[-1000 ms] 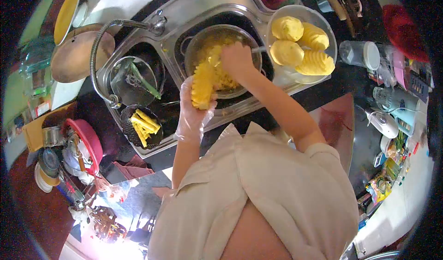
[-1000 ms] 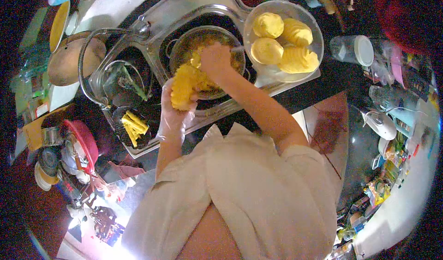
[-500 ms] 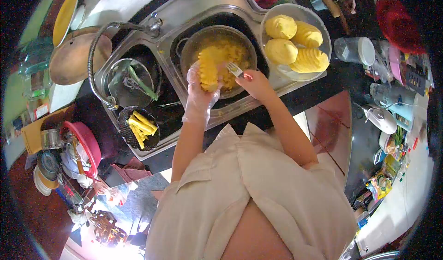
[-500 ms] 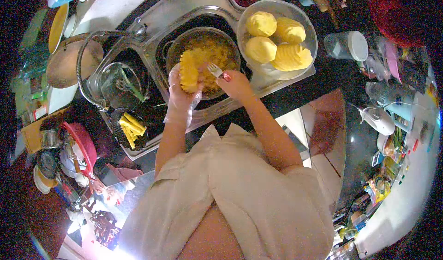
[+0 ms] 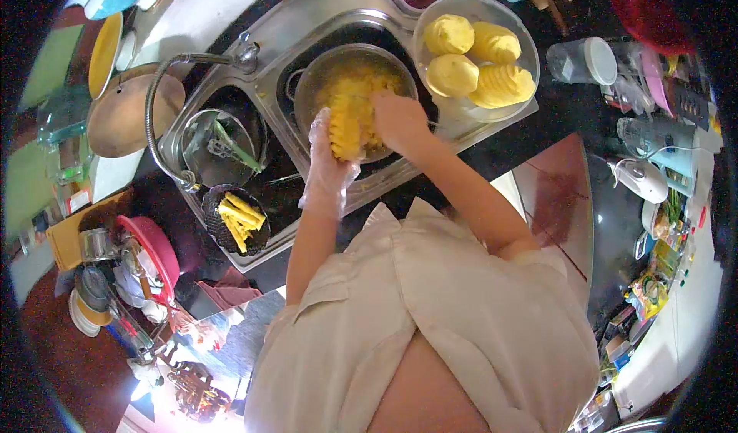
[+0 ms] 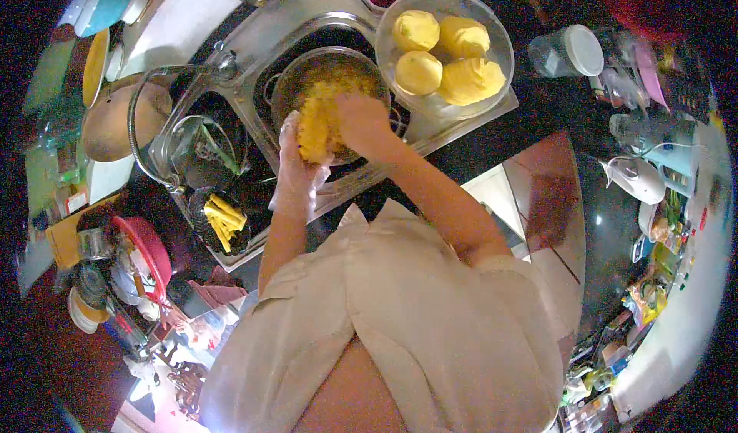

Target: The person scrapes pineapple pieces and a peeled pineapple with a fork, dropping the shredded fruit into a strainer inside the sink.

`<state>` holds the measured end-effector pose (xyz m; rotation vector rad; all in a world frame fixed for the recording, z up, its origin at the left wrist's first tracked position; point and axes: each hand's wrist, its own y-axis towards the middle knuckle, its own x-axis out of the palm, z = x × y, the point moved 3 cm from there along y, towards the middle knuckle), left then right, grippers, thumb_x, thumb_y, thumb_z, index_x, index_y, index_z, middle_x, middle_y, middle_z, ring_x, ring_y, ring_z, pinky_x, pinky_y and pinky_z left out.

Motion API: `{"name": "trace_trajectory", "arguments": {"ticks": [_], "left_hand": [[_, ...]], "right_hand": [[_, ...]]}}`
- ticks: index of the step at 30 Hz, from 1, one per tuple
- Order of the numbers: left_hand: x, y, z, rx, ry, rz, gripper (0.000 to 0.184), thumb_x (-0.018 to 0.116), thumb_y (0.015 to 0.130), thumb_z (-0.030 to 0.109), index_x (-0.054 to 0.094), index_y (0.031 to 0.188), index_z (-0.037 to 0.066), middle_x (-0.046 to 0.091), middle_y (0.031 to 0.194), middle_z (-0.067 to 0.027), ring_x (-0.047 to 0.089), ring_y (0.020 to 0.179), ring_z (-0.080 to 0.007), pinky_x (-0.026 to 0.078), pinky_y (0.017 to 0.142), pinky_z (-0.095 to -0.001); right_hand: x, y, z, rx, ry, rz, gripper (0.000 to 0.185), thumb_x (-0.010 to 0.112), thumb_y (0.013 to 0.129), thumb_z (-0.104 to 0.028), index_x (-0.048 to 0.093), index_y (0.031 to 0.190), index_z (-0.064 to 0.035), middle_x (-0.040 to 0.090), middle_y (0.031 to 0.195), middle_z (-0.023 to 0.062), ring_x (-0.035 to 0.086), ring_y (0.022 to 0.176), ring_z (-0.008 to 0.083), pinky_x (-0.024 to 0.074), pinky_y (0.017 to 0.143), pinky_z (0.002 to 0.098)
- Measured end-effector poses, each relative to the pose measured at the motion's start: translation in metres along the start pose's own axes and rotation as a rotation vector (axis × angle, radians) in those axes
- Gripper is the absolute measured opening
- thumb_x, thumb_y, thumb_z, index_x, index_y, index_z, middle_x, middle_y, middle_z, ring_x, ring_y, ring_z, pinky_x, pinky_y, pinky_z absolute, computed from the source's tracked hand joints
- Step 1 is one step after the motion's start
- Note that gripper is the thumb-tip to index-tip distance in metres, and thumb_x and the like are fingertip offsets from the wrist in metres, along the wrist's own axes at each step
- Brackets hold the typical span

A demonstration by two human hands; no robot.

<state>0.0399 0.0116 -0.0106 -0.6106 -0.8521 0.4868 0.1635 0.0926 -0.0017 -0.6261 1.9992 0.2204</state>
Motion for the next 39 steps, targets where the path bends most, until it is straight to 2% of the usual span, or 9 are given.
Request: {"name": "trace_trajectory", "arguments": {"ticks": [2,3,6,8,12,15,18,24,39], "left_hand": [[-0.005,-0.005,0.003,1.042,1.129,-0.054,0.059,0.072,0.08,0.012,0.038,0.128,0.006,0.055,0.117,-0.0116,0.06,0.102,-0.0243,0.054,0.081,-0.0371],[-0.005,-0.003,0.006,1.046,1.133,-0.06,0.059,0.072,0.08,0.012,0.038,0.128,0.006,0.055,0.117,-0.0116,0.06,0.102,-0.0243,0.054,0.081,-0.0371],[-0.019,0.011,-0.005,0.197,-0.182,-0.194,0.073,0.072,0.073,-0.006,0.031,0.131,0.008,0.049,0.124,-0.0117,0.055,0.111,-0.0246,0.049,0.091,-0.0366],[-0.017,0.001,0.0,0.804,0.931,-0.192,0.073,0.071,0.073,-0.007,0.032,0.131,0.012,0.051,0.123,-0.0117,0.056,0.11,-0.0236,0.05,0.091,-0.0364],[-0.013,0.009,-0.004,0.464,0.684,-0.135,0.072,0.071,0.073,-0.005,0.033,0.131,0.012,0.053,0.122,-0.0109,0.057,0.108,-0.0225,0.05,0.09,-0.0357],[-0.016,0.021,-0.003,0.217,0.077,-0.078,0.043,0.061,0.086,0.037,0.052,0.119,0.012,0.06,0.11,-0.0067,0.06,0.102,-0.0182,0.055,0.076,-0.033],[-0.009,0.024,0.008,-0.057,0.042,0.118,0.028,0.061,0.084,0.03,0.06,0.102,0.008,0.065,0.088,-0.0025,0.065,0.072,-0.0151,0.052,0.051,-0.0273],[-0.039,0.047,0.008,0.014,0.169,-0.056,0.021,0.062,0.082,0.026,0.061,0.094,0.009,0.062,0.078,0.0001,0.06,0.061,-0.0131,0.048,0.045,-0.0256],[-0.053,0.048,-0.004,0.015,0.399,0.199,0.043,0.064,0.079,0.037,0.064,0.109,0.006,0.065,0.093,-0.0072,0.063,0.073,-0.0178,0.051,0.061,-0.0315]], "right_hand": [[0.005,-0.008,-0.015,-0.086,0.025,-0.052,0.021,0.05,0.082,-0.014,0.056,0.097,-0.0006,0.063,0.076,0.0182,0.064,0.069,0.0362,0.0512,0.062,0.046],[0.002,-0.015,-0.02,-0.084,0.027,-0.045,0.021,0.05,0.082,-0.014,0.056,0.097,-0.0006,0.063,0.076,0.0182,0.064,0.069,0.0362,0.0512,0.062,0.046],[-0.007,-0.029,-0.022,-0.113,0.05,-0.106,0.018,0.051,0.082,-0.014,0.057,0.094,-0.0016,0.063,0.072,0.0171,0.064,0.067,0.0343,0.0512,0.06,0.0457],[-0.008,-0.016,-0.006,-0.044,0.03,-0.094,0.022,0.049,0.082,-0.013,0.058,0.098,-0.0003,0.062,0.069,0.0171,0.064,0.065,0.034,0.0511,0.059,0.0457],[0.012,0.002,-0.01,-0.068,-0.079,-0.132,0.02,0.05,0.081,-0.014,0.06,0.094,-0.0018,0.062,0.068,0.0167,0.064,0.064,0.0336,0.0511,0.058,0.0452],[-0.004,-0.029,-0.033,-0.065,0.018,-0.135,0.015,0.051,0.081,-0.014,0.062,0.081,-0.0048,0.065,0.074,0.0171,0.065,0.068,0.0331,0.0518,0.059,0.0451],[-0.014,-0.008,-0.01,-0.019,0.026,-0.179,0.017,0.049,0.082,-0.011,0.06,0.09,-0.0024,0.065,0.075,0.0193,0.066,0.071,0.0344,0.0518,0.062,0.0466],[0.018,-0.026,-0.022,-0.029,0.121,-0.127,0.018,0.05,0.082,-0.016,0.063,0.085,-0.003,0.066,0.077,0.0189,0.066,0.072,0.0351,0.0516,0.062,0.0488],[0.006,0.0,-0.004,0.137,0.104,-0.209,0.018,0.046,0.084,-0.011,0.06,0.094,-0.0037,0.065,0.079,0.0203,0.065,0.076,0.0374,0.0511,0.066,0.0497]]}}
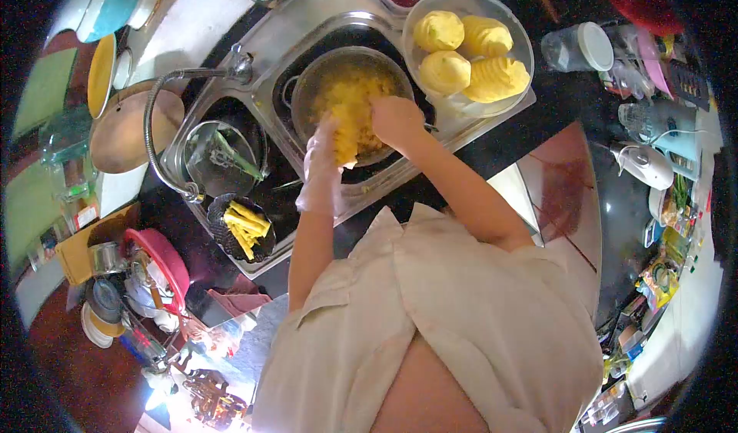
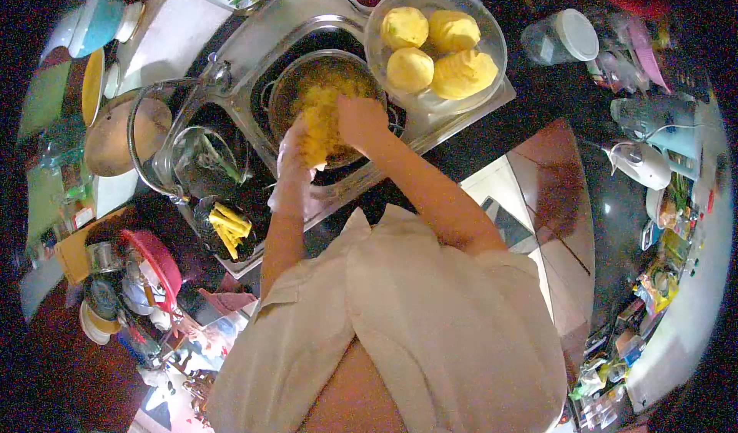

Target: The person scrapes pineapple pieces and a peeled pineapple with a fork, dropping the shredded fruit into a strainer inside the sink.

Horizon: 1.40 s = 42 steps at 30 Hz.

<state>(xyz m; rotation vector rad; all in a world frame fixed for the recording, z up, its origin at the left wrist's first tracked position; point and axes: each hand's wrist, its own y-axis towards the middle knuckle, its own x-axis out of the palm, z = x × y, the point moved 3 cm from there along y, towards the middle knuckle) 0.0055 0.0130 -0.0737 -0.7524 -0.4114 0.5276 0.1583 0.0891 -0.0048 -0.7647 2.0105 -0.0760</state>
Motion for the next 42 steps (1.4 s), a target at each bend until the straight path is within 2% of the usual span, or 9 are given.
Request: {"name": "trace_trajectory", "arguments": {"ticks": [3,9,11,14,18,21,24,34,42], "left_hand": [[0.014,-0.006,0.006,0.06,-0.167,-0.079,0.035,0.061,0.085,0.028,0.061,0.111,0.005,0.066,0.096,-0.0032,0.064,0.076,-0.0145,0.053,0.063,-0.0271],[-0.012,0.021,-0.011,-0.069,-0.142,0.004,0.043,0.068,0.08,0.035,0.063,0.108,0.002,0.066,0.094,-0.0072,0.065,0.074,-0.0172,0.052,0.064,-0.0301],[0.001,0.009,-0.001,-0.03,-0.01,0.027,0.043,0.063,0.083,0.031,0.06,0.116,0.004,0.065,0.11,-0.0088,0.064,0.096,-0.0217,0.053,0.083,-0.035],[0.001,0.004,0.013,0.04,-0.047,-0.038,0.052,0.064,0.081,0.042,0.061,0.115,0.003,0.065,0.1,-0.0066,0.064,0.078,-0.0171,0.052,0.065,-0.0314],[-0.003,0.017,0.006,-0.035,-0.084,-0.063,0.054,0.061,0.082,0.044,0.061,0.117,0.004,0.065,0.102,-0.0069,0.064,0.082,-0.0175,0.052,0.068,-0.0328],[0.008,0.001,0.025,0.154,0.063,-0.025,0.052,0.062,0.082,0.042,0.06,0.119,0.005,0.065,0.103,-0.0074,0.064,0.086,-0.0185,0.052,0.072,-0.0331],[-0.008,0.016,0.015,-0.005,0.015,-0.007,0.052,0.061,0.083,0.04,0.059,0.121,0.005,0.064,0.105,-0.0075,0.063,0.09,-0.0184,0.051,0.077,-0.0322],[-0.009,-0.002,0.013,0.237,0.347,-0.075,0.051,0.051,0.089,0.044,0.055,0.127,0.01,0.063,0.112,-0.0084,0.062,0.097,-0.0182,0.049,0.083,-0.0314],[0.011,-0.023,0.028,0.267,0.186,-0.063,0.054,0.054,0.085,0.034,0.052,0.131,0.005,0.062,0.113,-0.009,0.059,0.099,-0.0177,0.046,0.083,-0.0282]], "right_hand": [[0.014,0.007,0.001,0.009,-0.015,0.126,0.023,0.049,0.082,-0.012,0.061,0.101,-0.0053,0.066,0.079,0.0203,0.066,0.076,0.0377,0.0537,0.067,0.0475],[-0.01,0.004,0.003,0.002,0.039,0.052,0.022,0.045,0.084,-0.011,0.06,0.099,-0.0045,0.066,0.08,0.0211,0.065,0.074,0.0384,0.0507,0.067,0.0497],[0.012,0.007,0.001,-0.018,-0.052,-0.023,0.023,0.044,0.084,-0.012,0.061,0.1,-0.0055,0.066,0.08,0.0204,0.064,0.075,0.0395,0.0507,0.067,0.0495],[0.013,-0.019,-0.014,-0.063,0.036,-0.015,0.022,0.045,0.085,-0.015,0.059,0.098,-0.0033,0.066,0.082,0.0195,0.064,0.075,0.039,0.0508,0.067,0.0486],[0.002,0.001,-0.003,-0.029,0.003,-0.006,0.021,0.046,0.084,-0.014,0.063,0.095,-0.0054,0.067,0.086,0.02,0.067,0.079,0.0345,0.0534,0.067,0.0482],[0.013,0.003,-0.007,-0.082,0.013,0.003,0.022,0.046,0.084,-0.014,0.061,0.096,-0.0047,0.066,0.083,0.0203,0.065,0.077,0.039,0.0513,0.067,0.0487],[0.004,-0.02,-0.021,-0.037,0.032,0.0,0.02,0.047,0.083,-0.014,0.064,0.088,-0.0038,0.066,0.081,0.0189,0.065,0.076,0.0384,0.052,0.065,0.0474],[0.01,-0.022,-0.008,-0.051,-0.016,-0.042,0.023,0.048,0.083,-0.014,0.059,0.101,-0.0052,0.066,0.081,0.0187,0.066,0.076,0.0362,0.0522,0.065,0.0473],[0.014,-0.011,-0.014,-0.033,-0.033,0.029,0.025,0.049,0.083,-0.014,0.059,0.105,-0.0063,0.066,0.078,0.0183,0.065,0.073,0.0372,0.0518,0.064,0.048]]}}
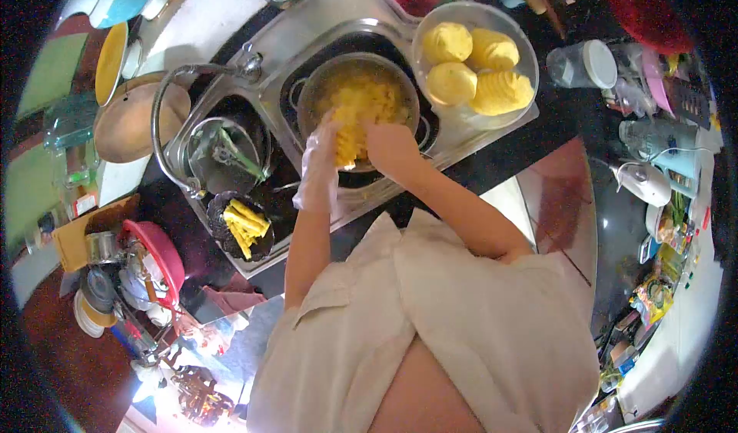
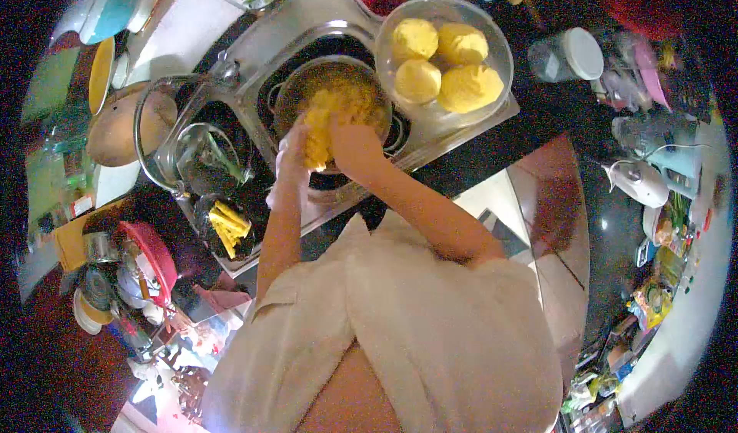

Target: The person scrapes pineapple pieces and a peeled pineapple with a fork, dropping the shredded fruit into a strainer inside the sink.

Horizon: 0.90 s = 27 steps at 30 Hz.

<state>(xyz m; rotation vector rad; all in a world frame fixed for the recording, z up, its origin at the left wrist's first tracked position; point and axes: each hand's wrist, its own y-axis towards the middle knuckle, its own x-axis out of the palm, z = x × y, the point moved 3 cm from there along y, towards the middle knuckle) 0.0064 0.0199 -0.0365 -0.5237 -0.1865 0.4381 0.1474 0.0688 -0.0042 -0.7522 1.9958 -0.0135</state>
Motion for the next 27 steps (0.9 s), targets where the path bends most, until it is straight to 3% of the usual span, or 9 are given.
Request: {"name": "trace_trajectory", "arguments": {"ticks": [4,8,14,16,20,21,23,25,27], "left_hand": [[-0.01,0.016,-0.018,-0.1,-0.009,-0.085,0.055,0.055,0.086,0.038,0.052,0.132,0.008,0.062,0.115,-0.0113,0.059,0.103,-0.019,0.045,0.087,-0.0294],[-0.021,0.033,-0.045,-0.026,0.249,0.026,0.055,0.054,0.085,0.038,0.052,0.132,0.01,0.063,0.113,-0.0118,0.06,0.101,-0.0195,0.046,0.087,-0.0308],[-0.011,0.013,0.004,-0.101,-0.257,-0.109,0.046,0.052,0.093,0.034,0.051,0.127,0.003,0.061,0.117,-0.0078,0.06,0.104,-0.0173,0.05,0.086,-0.0319],[-0.01,0.001,0.006,-0.063,-0.298,-0.109,0.043,0.052,0.093,0.035,0.053,0.122,0.004,0.061,0.117,-0.0074,0.06,0.103,-0.0169,0.051,0.085,-0.0313],[-0.022,0.014,-0.029,0.128,-0.24,-0.006,0.037,0.054,0.089,0.035,0.057,0.112,0.005,0.063,0.107,-0.007,0.063,0.094,-0.0171,0.054,0.077,-0.0303],[-0.024,0.015,-0.031,0.179,-0.209,0.032,0.036,0.055,0.089,0.035,0.058,0.11,0.006,0.064,0.104,-0.007,0.064,0.091,-0.0173,0.055,0.075,-0.0302],[-0.009,0.004,-0.017,-0.255,-0.757,-0.254,0.047,0.051,0.091,0.042,0.05,0.121,0.006,0.06,0.111,-0.0076,0.06,0.102,-0.0222,0.052,0.082,-0.0339],[0.0,-0.001,-0.015,-0.208,-0.77,-0.326,0.046,0.05,0.092,0.042,0.051,0.121,0.006,0.061,0.11,-0.0073,0.06,0.103,-0.0219,0.052,0.082,-0.0337],[0.006,-0.002,-0.021,-0.159,-0.784,-0.397,0.046,0.049,0.092,0.042,0.051,0.12,0.006,0.061,0.109,-0.007,0.059,0.104,-0.0216,0.052,0.082,-0.0336]], "right_hand": [[-0.011,0.001,0.007,-0.076,0.019,0.0,0.023,0.046,0.085,-0.017,0.059,0.101,-0.0067,0.067,0.08,0.0177,0.066,0.072,0.0381,0.0532,0.064,0.0484],[-0.004,0.001,0.003,-0.017,0.062,-0.003,0.034,0.044,0.087,-0.015,0.055,0.118,-0.0055,0.065,0.077,0.0208,0.064,0.071,0.0398,0.05,0.064,0.0511],[-0.008,-0.011,0.008,-0.102,-0.054,-0.21,0.036,0.047,0.088,-0.019,0.056,0.121,-0.0093,0.065,0.08,0.0217,0.064,0.074,0.0396,0.0506,0.068,0.0491],[-0.02,-0.001,0.023,-0.022,0.223,0.064,0.034,0.045,0.089,-0.026,0.064,0.109,-0.0053,0.067,0.089,0.0209,0.065,0.082,0.0367,0.051,0.074,0.0481],[0.004,0.017,0.046,0.126,0.439,-0.01,0.033,0.046,0.09,-0.025,0.063,0.11,-0.0051,0.066,0.097,0.0204,0.066,0.088,0.034,0.0513,0.076,0.0434],[0.024,0.02,0.056,0.214,0.635,-0.026,0.032,0.048,0.088,-0.018,0.06,0.114,-0.0051,0.06,0.082,0.0135,0.058,0.069,0.0248,0.0445,0.059,0.0366],[0.033,0.018,0.056,0.305,0.831,-0.044,0.033,0.049,0.087,-0.011,0.057,0.118,-0.0051,0.055,0.066,0.0066,0.05,0.05,0.0156,0.0378,0.042,0.0299],[0.027,0.008,0.036,0.564,1.584,-0.315,0.016,0.048,0.085,-0.006,0.057,0.098,-0.0042,0.042,0.062,-0.0012,0.035,0.046,0.0076,0.0248,0.038,0.0231],[0.021,0.008,0.034,0.537,1.668,-0.387,0.007,0.049,0.084,-0.005,0.054,0.089,-0.0062,0.041,0.061,-0.0012,0.033,0.045,0.0074,0.0234,0.038,0.0232]]}}
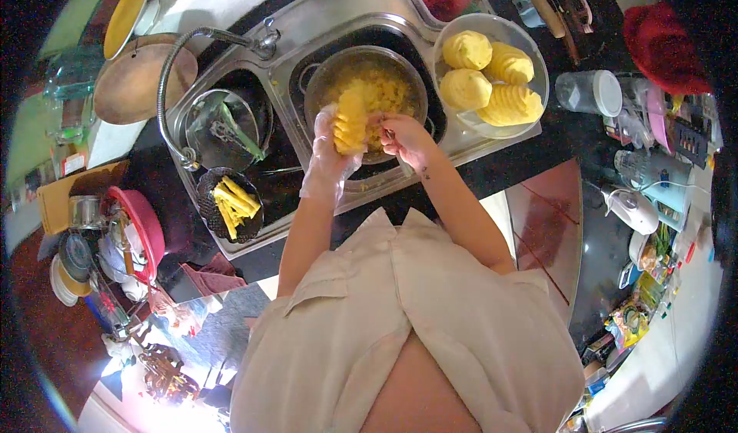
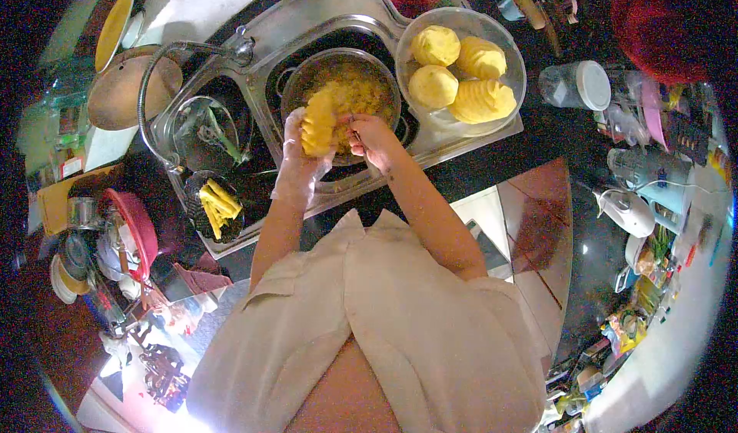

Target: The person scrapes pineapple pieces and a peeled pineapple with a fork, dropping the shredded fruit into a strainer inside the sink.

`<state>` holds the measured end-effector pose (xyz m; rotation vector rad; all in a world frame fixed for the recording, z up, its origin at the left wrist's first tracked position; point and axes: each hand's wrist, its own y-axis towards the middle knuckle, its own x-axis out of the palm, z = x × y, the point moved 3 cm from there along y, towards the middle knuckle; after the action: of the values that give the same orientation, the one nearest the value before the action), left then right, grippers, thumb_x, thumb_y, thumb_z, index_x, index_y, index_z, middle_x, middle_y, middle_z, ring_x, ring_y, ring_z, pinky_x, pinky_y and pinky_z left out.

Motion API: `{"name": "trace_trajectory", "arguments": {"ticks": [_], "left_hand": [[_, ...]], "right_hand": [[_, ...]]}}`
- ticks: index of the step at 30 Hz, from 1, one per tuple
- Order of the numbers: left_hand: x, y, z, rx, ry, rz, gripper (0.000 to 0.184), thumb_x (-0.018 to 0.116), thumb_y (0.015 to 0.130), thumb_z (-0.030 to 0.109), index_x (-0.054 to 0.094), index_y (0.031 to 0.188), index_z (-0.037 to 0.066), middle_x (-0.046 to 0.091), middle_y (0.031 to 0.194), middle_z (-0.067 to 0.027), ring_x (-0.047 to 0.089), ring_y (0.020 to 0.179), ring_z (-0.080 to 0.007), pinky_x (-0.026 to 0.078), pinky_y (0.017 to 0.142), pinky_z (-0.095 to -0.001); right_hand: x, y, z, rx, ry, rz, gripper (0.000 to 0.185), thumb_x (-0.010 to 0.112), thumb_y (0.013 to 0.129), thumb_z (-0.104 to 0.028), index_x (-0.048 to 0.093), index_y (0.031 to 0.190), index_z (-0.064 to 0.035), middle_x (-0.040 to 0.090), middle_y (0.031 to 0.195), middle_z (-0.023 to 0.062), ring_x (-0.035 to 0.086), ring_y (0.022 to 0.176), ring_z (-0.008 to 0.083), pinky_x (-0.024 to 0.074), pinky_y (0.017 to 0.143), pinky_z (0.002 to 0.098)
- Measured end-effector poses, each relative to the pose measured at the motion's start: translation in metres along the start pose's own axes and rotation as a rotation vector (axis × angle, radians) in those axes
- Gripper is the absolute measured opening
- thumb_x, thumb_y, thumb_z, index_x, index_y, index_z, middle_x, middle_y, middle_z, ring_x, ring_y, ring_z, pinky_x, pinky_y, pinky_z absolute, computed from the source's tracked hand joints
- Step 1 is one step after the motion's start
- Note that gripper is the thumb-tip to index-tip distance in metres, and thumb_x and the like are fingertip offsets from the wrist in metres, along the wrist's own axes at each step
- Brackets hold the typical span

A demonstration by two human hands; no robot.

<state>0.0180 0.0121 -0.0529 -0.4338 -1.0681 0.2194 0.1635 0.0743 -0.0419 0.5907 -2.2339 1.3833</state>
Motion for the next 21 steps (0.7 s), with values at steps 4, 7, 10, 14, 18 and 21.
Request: {"name": "trace_trajectory", "arguments": {"ticks": [4,7,10,14,18,21], "left_hand": [[-0.002,0.017,-0.004,0.075,-0.034,0.116,0.041,0.046,0.095,0.038,0.048,0.123,0.009,0.059,0.113,-0.0052,0.057,0.107,-0.0208,0.051,0.084,-0.0347],[0.0,0.021,0.002,0.175,0.157,0.115,0.036,0.047,0.095,0.032,0.047,0.125,0.012,0.057,0.115,-0.0048,0.056,0.107,-0.0203,0.051,0.086,-0.0353],[-0.005,0.012,0.008,0.322,0.31,0.074,0.035,0.053,0.093,0.029,0.049,0.123,0.012,0.056,0.116,-0.0061,0.055,0.109,-0.0191,0.05,0.09,-0.0335],[0.01,0.004,0.006,0.031,-0.084,0.169,0.036,0.054,0.092,0.035,0.051,0.121,0.013,0.059,0.113,-0.0057,0.058,0.102,-0.0197,0.053,0.082,-0.0328],[0.026,-0.014,0.005,0.033,-0.192,0.36,0.037,0.053,0.092,0.04,0.053,0.119,0.015,0.061,0.109,-0.0049,0.061,0.094,-0.0201,0.054,0.073,-0.0352],[0.024,-0.023,0.011,0.02,-0.196,0.346,0.039,0.056,0.09,0.041,0.054,0.119,0.015,0.061,0.109,-0.0038,0.061,0.093,-0.0194,0.053,0.071,-0.0346]], "right_hand": [[-0.008,-0.002,0.004,0.065,0.044,-0.033,0.012,0.049,0.083,-0.004,0.045,0.073,-0.0091,0.041,0.061,-0.0018,0.03,0.044,0.0064,0.0218,0.037,0.022],[-0.02,-0.006,0.011,0.087,0.004,-0.09,0.021,0.047,0.09,-0.017,0.051,0.072,-0.0065,0.041,0.056,-0.0004,0.028,0.039,0.0071,0.0227,0.036,0.024],[-0.032,-0.025,-0.004,-0.046,-0.135,0.167,0.034,0.049,0.094,-0.034,0.05,0.071,-0.0088,0.044,0.056,-0.0008,0.03,0.039,0.007,0.0227,0.036,0.0236],[-0.023,-0.034,-0.023,-0.052,-0.283,0.235,0.04,0.049,0.095,-0.041,0.065,0.089,-0.0046,0.048,0.059,-0.0019,0.031,0.043,0.0052,0.0214,0.039,0.0222],[-0.016,-0.017,-0.01,-0.472,-0.767,0.121,0.035,0.057,0.092,-0.037,0.067,0.098,-0.0041,0.056,0.065,0.0003,0.046,0.056,0.0071,0.0346,0.051,0.0231],[-0.004,-0.019,-0.005,-0.709,-0.968,0.051,0.03,0.061,0.089,-0.033,0.067,0.096,-0.0047,0.062,0.071,0.0055,0.054,0.062,0.0152,0.0394,0.055,0.0272]]}}
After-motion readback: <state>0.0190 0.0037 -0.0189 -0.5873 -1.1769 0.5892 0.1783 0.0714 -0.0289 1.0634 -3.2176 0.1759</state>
